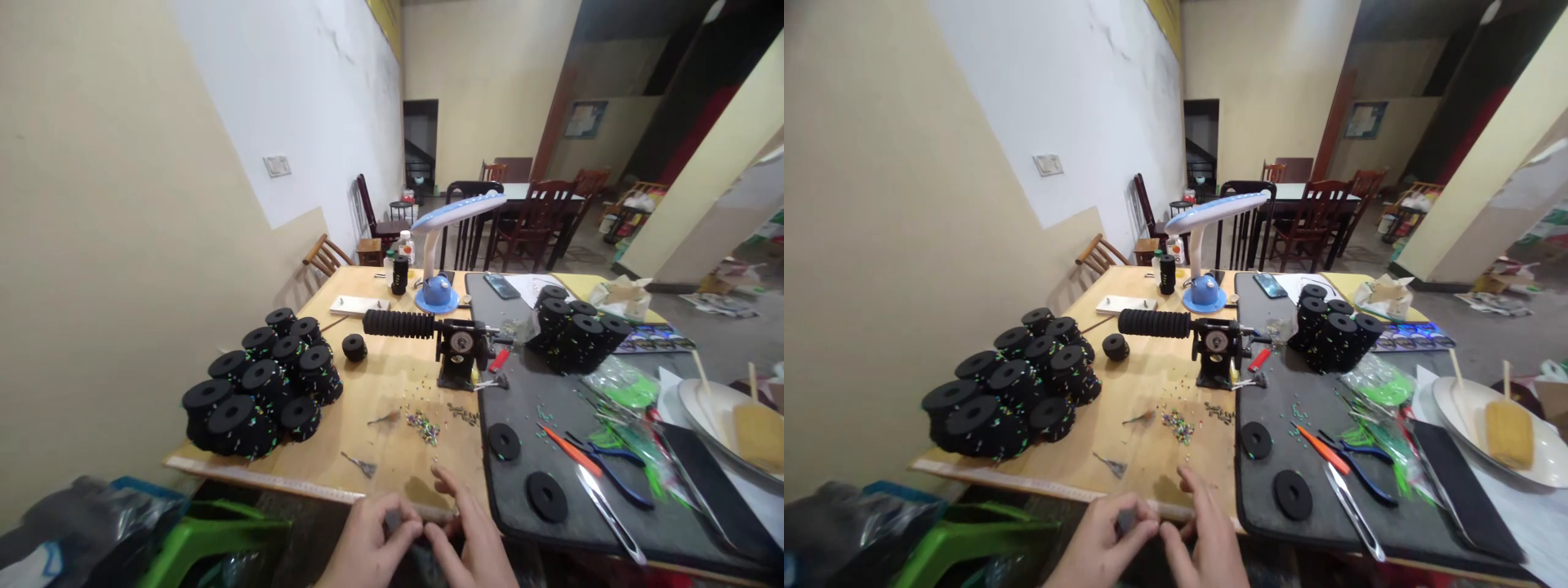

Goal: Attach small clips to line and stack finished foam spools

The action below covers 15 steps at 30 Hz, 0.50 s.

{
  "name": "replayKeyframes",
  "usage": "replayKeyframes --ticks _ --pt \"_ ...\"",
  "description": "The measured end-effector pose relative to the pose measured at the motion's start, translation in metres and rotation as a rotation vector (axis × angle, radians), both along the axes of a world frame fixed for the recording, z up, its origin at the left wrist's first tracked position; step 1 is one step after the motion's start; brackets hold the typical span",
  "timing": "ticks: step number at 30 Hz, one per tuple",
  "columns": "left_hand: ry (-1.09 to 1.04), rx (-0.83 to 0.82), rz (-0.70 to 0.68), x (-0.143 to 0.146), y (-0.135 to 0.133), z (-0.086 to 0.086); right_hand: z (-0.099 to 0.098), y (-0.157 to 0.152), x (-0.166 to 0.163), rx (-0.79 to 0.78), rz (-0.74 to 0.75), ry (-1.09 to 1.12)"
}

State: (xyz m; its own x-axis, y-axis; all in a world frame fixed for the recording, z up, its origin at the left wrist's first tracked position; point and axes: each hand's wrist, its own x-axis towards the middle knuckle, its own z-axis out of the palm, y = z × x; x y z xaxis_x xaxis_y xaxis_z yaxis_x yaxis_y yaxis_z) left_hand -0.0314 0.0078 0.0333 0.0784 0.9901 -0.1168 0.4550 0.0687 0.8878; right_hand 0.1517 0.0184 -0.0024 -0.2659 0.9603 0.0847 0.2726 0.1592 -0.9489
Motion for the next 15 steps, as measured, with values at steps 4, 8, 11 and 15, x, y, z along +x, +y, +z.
replayKeyframes --ticks 4,8,11,15 --pt "0.045 0.05 -0.07 -0.011 0.003 0.011 0.001 0.005 -0.016 -0.079 0.162 0.2" --pt "0.093 0.071 -0.055 -0.018 0.006 0.012 -0.008 0.006 -0.036 -0.289 0.272 0.268" --pt "0.108 0.077 -0.057 -0.02 0.01 0.013 -0.012 0.01 -0.042 -0.319 0.212 0.19" --pt "0.196 0.06 -0.07 -0.026 0.024 0.016 -0.012 0.017 -0.039 -0.217 0.091 0.164"
